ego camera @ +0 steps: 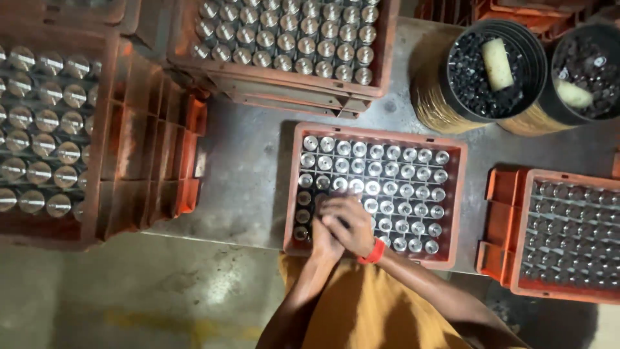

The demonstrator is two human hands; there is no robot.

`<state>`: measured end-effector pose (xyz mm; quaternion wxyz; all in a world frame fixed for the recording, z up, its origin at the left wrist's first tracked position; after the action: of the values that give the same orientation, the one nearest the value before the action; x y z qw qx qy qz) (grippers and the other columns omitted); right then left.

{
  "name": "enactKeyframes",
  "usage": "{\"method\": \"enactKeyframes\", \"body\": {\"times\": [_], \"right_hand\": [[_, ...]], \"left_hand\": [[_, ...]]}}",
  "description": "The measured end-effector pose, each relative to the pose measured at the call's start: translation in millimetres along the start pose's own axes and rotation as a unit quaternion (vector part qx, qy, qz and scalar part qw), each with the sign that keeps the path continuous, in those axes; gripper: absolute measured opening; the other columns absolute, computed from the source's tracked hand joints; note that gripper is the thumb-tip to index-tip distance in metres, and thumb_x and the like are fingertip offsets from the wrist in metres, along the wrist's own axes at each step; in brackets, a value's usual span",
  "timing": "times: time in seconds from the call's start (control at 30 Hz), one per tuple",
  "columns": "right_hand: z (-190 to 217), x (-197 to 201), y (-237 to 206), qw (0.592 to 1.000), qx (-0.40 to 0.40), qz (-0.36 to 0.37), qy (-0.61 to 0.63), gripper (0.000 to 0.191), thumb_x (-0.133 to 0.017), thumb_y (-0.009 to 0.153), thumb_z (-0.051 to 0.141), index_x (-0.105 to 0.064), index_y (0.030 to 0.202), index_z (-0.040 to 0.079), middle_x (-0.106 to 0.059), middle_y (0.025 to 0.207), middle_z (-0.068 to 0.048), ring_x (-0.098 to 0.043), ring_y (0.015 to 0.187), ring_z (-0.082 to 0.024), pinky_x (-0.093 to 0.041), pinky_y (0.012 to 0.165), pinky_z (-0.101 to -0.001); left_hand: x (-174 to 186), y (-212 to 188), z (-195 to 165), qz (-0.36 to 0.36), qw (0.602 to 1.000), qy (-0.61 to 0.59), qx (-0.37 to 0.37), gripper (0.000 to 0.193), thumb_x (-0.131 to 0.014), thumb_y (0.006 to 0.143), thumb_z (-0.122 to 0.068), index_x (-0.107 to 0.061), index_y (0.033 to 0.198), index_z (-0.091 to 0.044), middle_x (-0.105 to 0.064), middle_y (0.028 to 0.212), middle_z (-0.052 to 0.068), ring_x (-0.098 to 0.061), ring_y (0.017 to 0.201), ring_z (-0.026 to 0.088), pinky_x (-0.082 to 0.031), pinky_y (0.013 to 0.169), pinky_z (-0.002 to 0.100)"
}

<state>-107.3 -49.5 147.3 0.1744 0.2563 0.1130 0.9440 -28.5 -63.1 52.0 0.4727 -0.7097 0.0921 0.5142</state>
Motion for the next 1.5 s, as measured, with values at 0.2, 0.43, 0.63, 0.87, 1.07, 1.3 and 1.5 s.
{"method": "enactKeyframes", "body": {"times": [0.2, 0.43, 0.63, 0.87, 1.07, 1.3, 1.5], "right_hand": [[-78.9, 5.3, 41.2, 0.991, -0.101, 0.015, -0.082, 0.026, -0.077, 0.09, 0.018, -0.077, 0.113, 0.005, -0.074, 0.113, -0.017, -0.071, 0.101, -0.032, -0.054, 0.088, -0.0379], [-139.4, -22.6, 56.9, 0.945, 0.057, 0.189, -0.261, 0.037, -0.065, 0.08, -0.002, -0.073, 0.116, 0.003, -0.071, 0.107, -0.017, -0.069, 0.098, -0.035, -0.057, 0.088, -0.0433], [-121.9, -30.2, 73.3, 0.926, 0.029, 0.233, -0.297, 0.025, -0.065, 0.082, 0.001, -0.073, 0.106, 0.004, -0.07, 0.108, -0.018, -0.069, 0.096, -0.037, -0.057, 0.08, -0.0453], [-84.6, -0.9, 41.5, 0.979, -0.102, 0.173, 0.043, 0.036, -0.071, 0.1, 0.029, -0.072, 0.13, 0.008, -0.073, 0.131, -0.015, -0.074, 0.11, -0.025, -0.061, 0.093, -0.0381], [-89.3, -6.3, 7.2, 0.95, -0.244, 0.185, 0.066, 0.027, -0.076, 0.092, 0.02, -0.079, 0.118, 0.011, -0.08, 0.109, -0.009, -0.075, 0.091, -0.018, -0.062, 0.08, -0.0355], [-132.1, -2.9, 98.5, 0.964, 0.051, 0.11, -0.238, 0.024, -0.069, 0.093, 0.005, -0.075, 0.116, 0.003, -0.072, 0.102, -0.02, -0.069, 0.092, -0.037, -0.056, 0.083, -0.0452], [-138.7, -23.4, 113.8, 0.923, 0.078, 0.183, -0.33, 0.035, -0.063, 0.079, -0.001, -0.075, 0.11, 0.007, -0.073, 0.107, -0.019, -0.069, 0.094, -0.038, -0.055, 0.081, -0.0463]], "left_hand": [[36.2, 10.2, -34.0, 0.049, 0.997, 0.013, -0.052, 0.028, -0.049, 0.106, -0.034, -0.061, 0.114, -0.01, -0.066, 0.103, 0.006, -0.061, 0.092, 0.018, -0.049, 0.078, 0.034], [33.0, -17.3, -59.1, -0.12, 0.992, 0.046, -0.016, 0.024, -0.051, 0.096, -0.033, -0.057, 0.099, -0.01, -0.061, 0.085, 0.006, -0.06, 0.071, 0.018, -0.048, 0.061, 0.029], [29.5, -15.9, -60.5, -0.073, 0.985, 0.134, -0.077, 0.021, -0.059, 0.104, -0.031, -0.06, 0.113, -0.012, -0.055, 0.08, -0.001, -0.047, 0.062, 0.009, -0.036, 0.052, 0.023], [10.1, -22.0, -60.8, -0.048, 0.952, 0.297, -0.061, 0.049, -0.054, 0.101, -0.044, -0.056, 0.142, -0.016, -0.05, 0.069, -0.001, -0.039, 0.05, 0.005, -0.031, 0.044, 0.02], [15.4, -24.8, -41.6, -0.125, 0.945, 0.302, -0.009, 0.041, -0.056, 0.101, -0.04, -0.06, 0.136, -0.017, -0.048, 0.069, -0.002, -0.038, 0.048, 0.005, -0.03, 0.042, 0.02], [40.7, -22.9, -46.3, -0.042, 0.998, 0.047, -0.029, 0.03, -0.056, 0.107, -0.032, -0.057, 0.12, -0.005, -0.055, 0.074, 0.005, -0.045, 0.053, 0.014, -0.035, 0.045, 0.023], [19.5, -27.5, -50.3, -0.129, 0.979, 0.112, -0.114, 0.033, -0.058, 0.102, -0.027, -0.053, 0.13, -0.009, -0.064, 0.089, -0.003, -0.052, 0.065, 0.01, -0.035, 0.046, 0.024]]}}
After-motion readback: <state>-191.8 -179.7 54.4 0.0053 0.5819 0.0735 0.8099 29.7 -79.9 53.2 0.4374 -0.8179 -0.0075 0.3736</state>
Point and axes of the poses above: each hand's wrist, its own y-axis towards the middle knuckle, its own x-axis out of the back of the hand, z = x × y, the point moved 2 cm from there along y, towards the middle knuckle
